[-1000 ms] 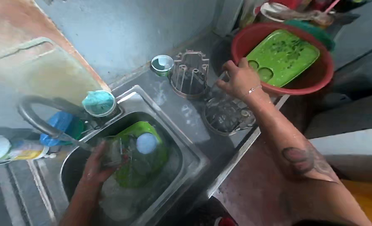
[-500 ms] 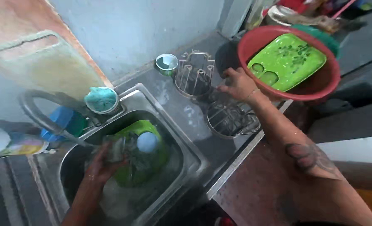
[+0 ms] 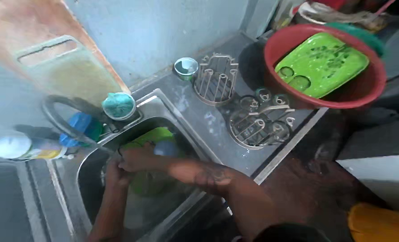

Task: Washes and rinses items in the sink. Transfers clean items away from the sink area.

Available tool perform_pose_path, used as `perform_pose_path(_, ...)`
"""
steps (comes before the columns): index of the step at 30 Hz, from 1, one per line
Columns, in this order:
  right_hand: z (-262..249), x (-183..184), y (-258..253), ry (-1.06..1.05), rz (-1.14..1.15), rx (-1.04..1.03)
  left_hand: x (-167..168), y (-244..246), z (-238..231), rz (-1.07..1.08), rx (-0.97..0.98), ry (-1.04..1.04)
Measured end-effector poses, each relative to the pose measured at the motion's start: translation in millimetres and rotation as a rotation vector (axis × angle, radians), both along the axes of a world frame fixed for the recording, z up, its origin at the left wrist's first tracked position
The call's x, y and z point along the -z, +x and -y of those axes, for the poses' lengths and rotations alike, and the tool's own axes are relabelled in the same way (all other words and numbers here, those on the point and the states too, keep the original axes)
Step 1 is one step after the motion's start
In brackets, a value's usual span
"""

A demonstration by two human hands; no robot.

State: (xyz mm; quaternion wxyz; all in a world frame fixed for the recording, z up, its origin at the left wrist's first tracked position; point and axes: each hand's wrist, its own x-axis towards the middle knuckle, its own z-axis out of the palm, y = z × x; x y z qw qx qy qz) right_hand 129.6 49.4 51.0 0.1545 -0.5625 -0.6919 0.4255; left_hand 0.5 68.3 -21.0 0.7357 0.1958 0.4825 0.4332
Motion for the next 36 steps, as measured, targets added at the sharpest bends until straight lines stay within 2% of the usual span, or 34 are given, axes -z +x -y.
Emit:
perform_pose_path(1,-2.9,-0.3,-5.8,0.0,0.017,-0.073,-4.1,-4.4,-3.7,-0.028,-0.006,0.016)
perform_pose_path(3,-0.8,3.2,-10.3,0.192,0.15,-0.286,-12.2,-22.7,-11.1,-0.125,0.083,-0.003)
perform_pose_path(5,-4.5,32.5,-12.0,0.446,0.229,-0.439,-18.3,-33.0,-19.1,-0.246,0.188,-0.057)
perform_pose_path(6,-10.0,52.7,-14.4,0.484,0.202,-0.427,-18.6,-32.7,-22.4,-0.296,0.184,-0.076)
perform_pose_path(8,-19.7,65.9,-26.3,0.369,0.196,-0.299,-9.9,-28.4,-28.0,-0.245,0.064,-0.053)
perform_pose_path(9,-23.7,56.8,-35.3,0.181,0.077,-0.145,-3.9,-24.6,-29.2,-0.202,-0.022,-0.021)
perform_pose_path(11,-32.1,37.9,-54.7,-0.216,-0.351,0.301,5.5,-17.9,-28.9,-0.116,-0.105,0.026)
perform_pose_path(12,-32.1,33.0,-58.4,-0.292,-0.432,0.405,4.9,-18.1,-26.8,-0.09,-0.089,0.017)
perform_pose_path(13,-26.4,32.4,-54.9,-0.253,-0.326,0.321,2.6,-20.1,-24.7,-0.122,-0.053,-0.009)
perform_pose_path(15,-15.9,48.3,-35.1,0.07,0.064,-0.112,-0.5,-27.9,-28.2,-0.215,0.066,-0.087)
perform_pose_path(16,-17.2,60.2,-25.1,0.236,0.176,-0.258,-1.5,-27.2,-31.0,-0.239,0.084,-0.131)
perform_pose_path(17,-19.1,68.3,-19.8,0.329,0.198,-0.304,-0.7,-25.9,-30.7,-0.206,0.062,-0.148)
perform_pose_path(18,-19.6,68.9,-20.6,0.334,0.18,-0.277,-0.1,-21.6,-29.7,-0.163,0.022,-0.141)
perform_pose_path(19,-21.5,66.6,-28.9,0.207,0.067,-0.135,1.0,-16.4,-28.0,-0.117,-0.033,-0.107)
perform_pose_path(21,-27.2,51.1,-49.9,-0.136,-0.332,0.319,1.3,-7.1,-21.9,-0.057,-0.097,-0.036)
perform_pose_path(22,-26.9,43.1,-50.9,-0.213,-0.387,0.407,-1.4,-4.8,-20.6,-0.07,-0.073,-0.043)
perform_pose_path(23,-22.1,45.2,-46.8,-0.173,-0.309,0.331,-2.9,-6.8,-20.0,-0.093,-0.017,-0.07)
perform_pose_path(24,-14.0,51.0,-36.8,-0.042,-0.136,0.122,-2.6,-11.7,-21.3,-0.114,0.052,-0.083)
perform_pose_path(25,-8.6,60.9,-24.4,0.176,0.036,-0.078,-2.8,-15.4,-24.5,-0.127,0.104,-0.086)
perform_pose_path(26,-8.5,73.4,-13.3,0.371,0.114,-0.189,-2.8,-14.7,-26.3,-0.136,0.124,-0.07)
perform_pose_path(27,-8.3,77.4,-6.8,0.463,0.155,-0.241,-2.9,-10.6,-24.7,-0.136,0.099,-0.05)
perform_pose_path(29,-7.2,66.3,-8.8,0.32,0.123,-0.13,-2.2,-0.3,-22.0,-0.133,-0.009,-0.018)
perform_pose_path(32,-28.2,40.0,-11.5,-0.11,-0.12,0.03,14.8,3.6,-25.3,-0.154,-0.106,-0.026)
perform_pose_path(34,-49.3,44.9,-1.1,-0.169,-0.242,0.04,16.7,-7.0,-19.4,-0.08,0.039,-0.015)
perform_pose_path(36,-65.9,45.8,10.8,-0.176,-0.269,0.071,8.7,-4.2,-11.3,0.002,0.197,0.02)
